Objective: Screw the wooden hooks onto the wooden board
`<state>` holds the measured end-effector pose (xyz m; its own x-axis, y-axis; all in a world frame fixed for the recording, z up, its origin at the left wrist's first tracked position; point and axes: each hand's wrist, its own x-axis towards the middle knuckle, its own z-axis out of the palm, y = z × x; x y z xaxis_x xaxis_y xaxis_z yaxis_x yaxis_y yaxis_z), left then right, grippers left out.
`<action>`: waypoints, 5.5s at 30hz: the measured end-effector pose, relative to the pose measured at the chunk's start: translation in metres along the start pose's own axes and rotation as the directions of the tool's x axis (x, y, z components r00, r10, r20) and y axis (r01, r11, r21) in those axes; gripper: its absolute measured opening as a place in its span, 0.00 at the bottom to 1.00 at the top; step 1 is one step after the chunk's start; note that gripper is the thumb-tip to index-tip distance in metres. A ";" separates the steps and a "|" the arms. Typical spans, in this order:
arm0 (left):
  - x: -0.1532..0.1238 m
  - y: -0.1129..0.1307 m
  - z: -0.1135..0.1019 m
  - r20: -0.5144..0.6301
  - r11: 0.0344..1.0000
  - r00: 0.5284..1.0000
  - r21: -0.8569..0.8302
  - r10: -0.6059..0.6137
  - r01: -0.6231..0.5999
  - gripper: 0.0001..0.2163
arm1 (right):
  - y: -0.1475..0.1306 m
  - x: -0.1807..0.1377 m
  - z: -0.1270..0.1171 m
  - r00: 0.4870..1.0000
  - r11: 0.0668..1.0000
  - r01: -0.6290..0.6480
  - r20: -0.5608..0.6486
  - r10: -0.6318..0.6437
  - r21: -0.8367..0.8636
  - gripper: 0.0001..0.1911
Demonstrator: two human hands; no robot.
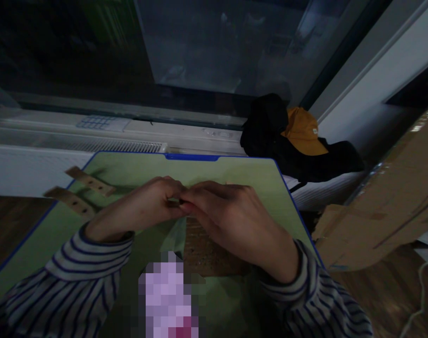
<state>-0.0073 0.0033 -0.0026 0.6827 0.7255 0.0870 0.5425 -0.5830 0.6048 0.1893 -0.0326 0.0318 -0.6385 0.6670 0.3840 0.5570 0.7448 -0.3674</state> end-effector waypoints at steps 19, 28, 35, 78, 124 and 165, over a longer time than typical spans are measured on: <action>0.003 0.003 0.001 -0.077 0.999 0.997 0.039 0.027 -0.024 0.09 | -0.001 -0.003 -0.006 1.000 0.998 0.011 0.007 -0.012 0.059 0.15; 0.001 0.007 0.001 0.072 0.998 0.997 -0.057 -0.004 0.008 0.08 | -0.001 0.000 -0.004 0.999 0.998 -0.035 0.018 0.036 -0.049 0.10; 0.003 0.006 0.001 -0.069 1.000 0.997 0.029 0.014 -0.012 0.10 | -0.003 -0.001 -0.003 0.998 0.994 -0.057 -0.005 0.057 -0.098 0.09; 0.003 0.007 0.003 -0.014 0.996 1.000 -0.092 -0.017 0.016 0.06 | -0.003 0.000 -0.006 0.998 0.998 -0.050 0.022 0.051 -0.038 0.09; 0.004 0.005 0.001 -0.041 0.998 0.997 0.024 0.061 -0.060 0.06 | -0.002 -0.002 -0.006 0.997 0.994 -0.074 0.011 0.075 -0.084 0.10; 0.002 0.000 0.001 0.058 0.998 0.998 -0.065 0.016 -0.013 0.07 | -0.004 0.000 0.002 0.999 0.991 -0.047 -0.016 0.046 -0.122 0.10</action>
<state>-0.0056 0.0044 -0.0036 0.7185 0.6936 0.0511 0.5008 -0.5669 0.6541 0.1862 -0.0357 0.0318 -0.6036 0.7006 0.3806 0.6471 0.7093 -0.2794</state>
